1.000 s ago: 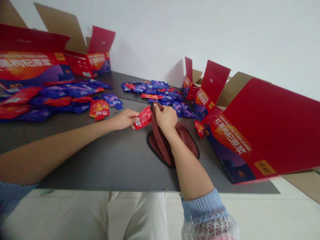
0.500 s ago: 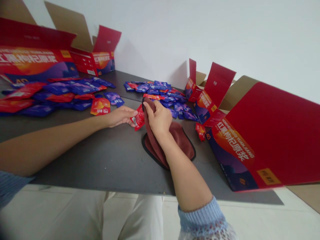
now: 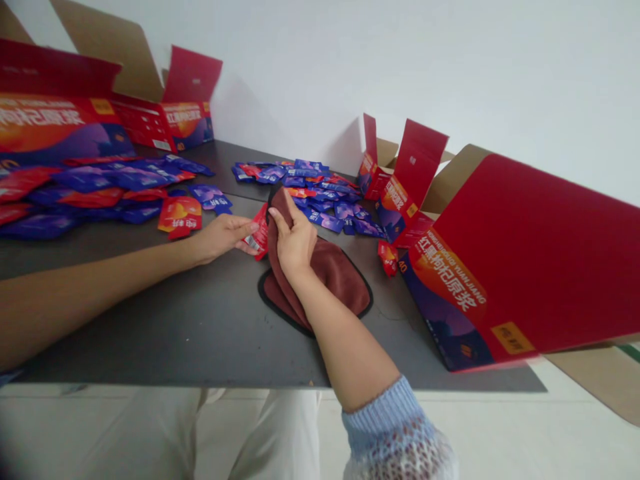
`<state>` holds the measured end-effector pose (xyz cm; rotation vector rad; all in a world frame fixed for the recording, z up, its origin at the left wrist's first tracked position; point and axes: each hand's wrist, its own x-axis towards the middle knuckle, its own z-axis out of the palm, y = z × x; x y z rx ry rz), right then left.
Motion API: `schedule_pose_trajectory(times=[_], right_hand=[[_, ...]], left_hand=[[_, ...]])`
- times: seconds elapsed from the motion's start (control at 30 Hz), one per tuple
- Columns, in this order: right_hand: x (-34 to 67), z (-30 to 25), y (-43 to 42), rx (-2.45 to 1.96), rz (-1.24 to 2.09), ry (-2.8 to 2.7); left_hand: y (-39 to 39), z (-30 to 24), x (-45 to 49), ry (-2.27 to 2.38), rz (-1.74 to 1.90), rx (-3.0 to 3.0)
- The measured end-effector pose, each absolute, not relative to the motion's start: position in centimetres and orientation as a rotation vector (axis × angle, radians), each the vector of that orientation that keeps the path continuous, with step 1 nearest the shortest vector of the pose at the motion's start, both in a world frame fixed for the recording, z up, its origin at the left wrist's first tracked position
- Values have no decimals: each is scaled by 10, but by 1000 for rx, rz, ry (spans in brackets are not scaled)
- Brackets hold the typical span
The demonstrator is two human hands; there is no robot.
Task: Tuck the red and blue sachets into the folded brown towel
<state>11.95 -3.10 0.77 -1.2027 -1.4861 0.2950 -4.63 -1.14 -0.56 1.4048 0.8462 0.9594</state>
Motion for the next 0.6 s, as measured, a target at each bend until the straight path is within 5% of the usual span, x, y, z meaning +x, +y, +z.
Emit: schedule_pose_trajectory(times=[0.6], right_hand=[[106, -14, -19, -1238, 500, -1329]], left_hand=[[-11, -7, -34, 1171, 1195, 1443]])
